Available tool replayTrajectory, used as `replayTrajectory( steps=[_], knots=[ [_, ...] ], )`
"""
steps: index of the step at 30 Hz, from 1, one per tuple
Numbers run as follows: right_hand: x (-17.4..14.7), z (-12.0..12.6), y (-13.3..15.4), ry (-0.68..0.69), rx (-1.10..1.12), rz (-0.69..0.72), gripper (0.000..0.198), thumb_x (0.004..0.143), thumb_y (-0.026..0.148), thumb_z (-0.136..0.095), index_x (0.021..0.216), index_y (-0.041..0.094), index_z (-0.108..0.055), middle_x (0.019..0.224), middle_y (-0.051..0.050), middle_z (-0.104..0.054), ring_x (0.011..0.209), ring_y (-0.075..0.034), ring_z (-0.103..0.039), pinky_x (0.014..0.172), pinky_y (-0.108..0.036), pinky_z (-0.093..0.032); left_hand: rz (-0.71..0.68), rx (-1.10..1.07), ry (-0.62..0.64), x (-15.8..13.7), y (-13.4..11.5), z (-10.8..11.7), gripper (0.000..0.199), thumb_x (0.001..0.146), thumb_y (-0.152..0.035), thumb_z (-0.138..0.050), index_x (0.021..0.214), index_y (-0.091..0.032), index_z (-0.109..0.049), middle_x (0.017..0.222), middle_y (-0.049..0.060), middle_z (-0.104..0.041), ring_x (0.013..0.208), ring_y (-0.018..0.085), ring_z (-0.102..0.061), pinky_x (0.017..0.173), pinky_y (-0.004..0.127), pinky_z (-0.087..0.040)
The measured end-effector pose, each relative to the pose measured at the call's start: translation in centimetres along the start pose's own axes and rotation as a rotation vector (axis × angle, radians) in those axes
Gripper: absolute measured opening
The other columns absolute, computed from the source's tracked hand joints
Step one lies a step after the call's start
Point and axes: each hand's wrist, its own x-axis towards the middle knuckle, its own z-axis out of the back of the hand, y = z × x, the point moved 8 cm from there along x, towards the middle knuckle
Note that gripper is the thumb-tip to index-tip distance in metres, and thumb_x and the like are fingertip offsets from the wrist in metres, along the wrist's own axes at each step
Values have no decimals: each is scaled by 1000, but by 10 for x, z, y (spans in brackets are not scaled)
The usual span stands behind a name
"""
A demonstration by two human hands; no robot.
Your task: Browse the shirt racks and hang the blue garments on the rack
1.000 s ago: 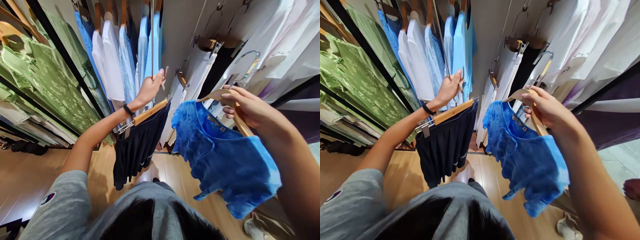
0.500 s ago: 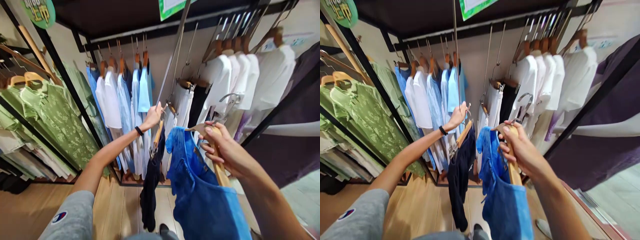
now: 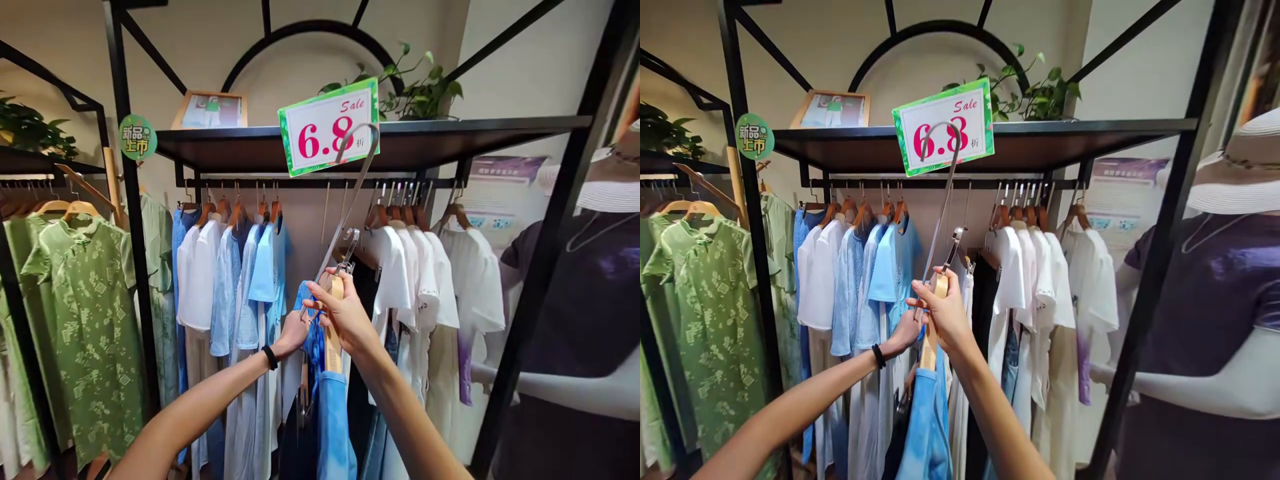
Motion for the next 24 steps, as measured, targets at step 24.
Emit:
replayTrajectory(
  steps=[24],
  knots=[
    [100, 34, 18, 85, -257, 83, 23, 96, 11, -50, 112, 26, -41, 63, 7, -47, 41, -4, -30, 42, -14, -25, 192, -504, 249, 33, 37, 24, 43, 66, -19, -67, 106, -17, -52, 74, -5, -51, 53, 5, -41, 53, 18, -30]
  ],
)
